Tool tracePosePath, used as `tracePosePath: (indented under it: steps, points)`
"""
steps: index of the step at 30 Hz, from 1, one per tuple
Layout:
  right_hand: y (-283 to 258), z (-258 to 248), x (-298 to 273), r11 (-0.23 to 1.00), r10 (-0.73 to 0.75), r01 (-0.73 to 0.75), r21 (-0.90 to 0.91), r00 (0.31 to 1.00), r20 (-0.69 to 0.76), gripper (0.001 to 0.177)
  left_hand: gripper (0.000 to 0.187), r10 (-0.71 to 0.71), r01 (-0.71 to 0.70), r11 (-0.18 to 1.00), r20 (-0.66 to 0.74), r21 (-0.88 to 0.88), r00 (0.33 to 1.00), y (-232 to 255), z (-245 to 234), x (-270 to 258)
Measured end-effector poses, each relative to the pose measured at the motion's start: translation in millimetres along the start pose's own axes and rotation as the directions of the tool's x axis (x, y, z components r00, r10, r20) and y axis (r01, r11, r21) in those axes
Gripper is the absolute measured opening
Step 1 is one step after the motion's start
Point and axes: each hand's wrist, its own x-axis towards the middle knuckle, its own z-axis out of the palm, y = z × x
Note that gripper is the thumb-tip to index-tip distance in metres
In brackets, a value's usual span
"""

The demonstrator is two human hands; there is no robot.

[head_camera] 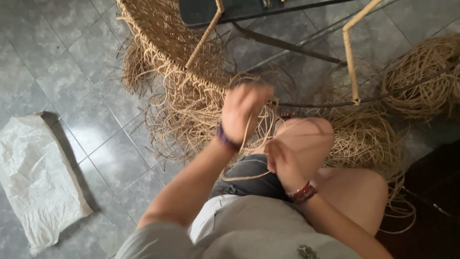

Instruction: Weaving natural fiber strands onto a circular frame to create a decorative item.

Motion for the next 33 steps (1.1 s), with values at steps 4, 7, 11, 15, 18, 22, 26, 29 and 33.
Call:
tracePosePath:
  steps: [4, 7, 11, 15, 18, 22, 26, 29, 33]
  points:
    - [-39.0, 2.6, 3.4, 0.899, 0.097, -0.023, -0.436, 0.984, 0.147, 0.027, 0.023, -0.359, 0.479, 0.803, 0.353, -0.356, 0.864, 45.8, -28.4, -62.5]
    - [-73.7, -2.9, 15.5, 0.57, 0.02, 0.198, -0.797, 0.967, 0.255, 0.024, 0.029, -0.538, 0.787, 0.548, 0.601, -0.284, 0.591, 41.3, -20.3, -86.3]
    - [-133.1, -21.5, 51.2, -0.115, -0.496, 0.364, -0.924, 0.785, 0.371, 0.019, 0.027, -0.466, 0.642, 0.683, 0.469, -0.348, 0.75, -1.4, 11.1, -121.8]
    - [-93.0, -42.2, 114.1, -0.102, -0.524, 0.526, -0.844, 0.693, 0.495, 0.026, 0.019, -0.068, 0.124, 0.98, 0.33, -0.153, 0.941, -87.5, 73.3, -165.7]
    - [-126.5, -33.4, 104.8, -0.128, -0.485, 0.513, -0.849, 0.714, 0.504, 0.03, 0.026, -0.003, -0.006, 1.0, 0.333, 0.026, 0.943, -105.1, 86.7, -152.1]
    - [-130.9, -27.7, 104.4, -0.083, -0.53, 0.556, -0.827, 0.678, 0.51, 0.034, 0.037, -0.004, 0.005, 1.0, 0.393, -0.003, 0.919, -112.6, 69.9, -137.6]
    - [-113.4, -38.4, 80.8, -0.085, -0.613, 0.469, -0.879, 0.671, 0.417, 0.045, 0.042, -0.053, 0.144, 0.987, 0.699, -0.071, 0.713, -109.1, 51.1, -149.9]
    - [-116.0, -58.3, 37.7, 0.133, -0.682, 0.479, -0.868, 0.68, 0.27, 0.046, 0.024, -0.357, 0.25, 0.934, 0.704, 0.256, 0.614, -71.4, 21.4, -151.2]
    - [-84.8, -97.3, -27.4, 0.435, -0.651, 0.339, -0.834, 0.758, -0.031, 0.035, 0.013, -0.33, 0.088, 0.913, 0.597, 0.398, 0.731, 36.7, 0.4, -94.5]
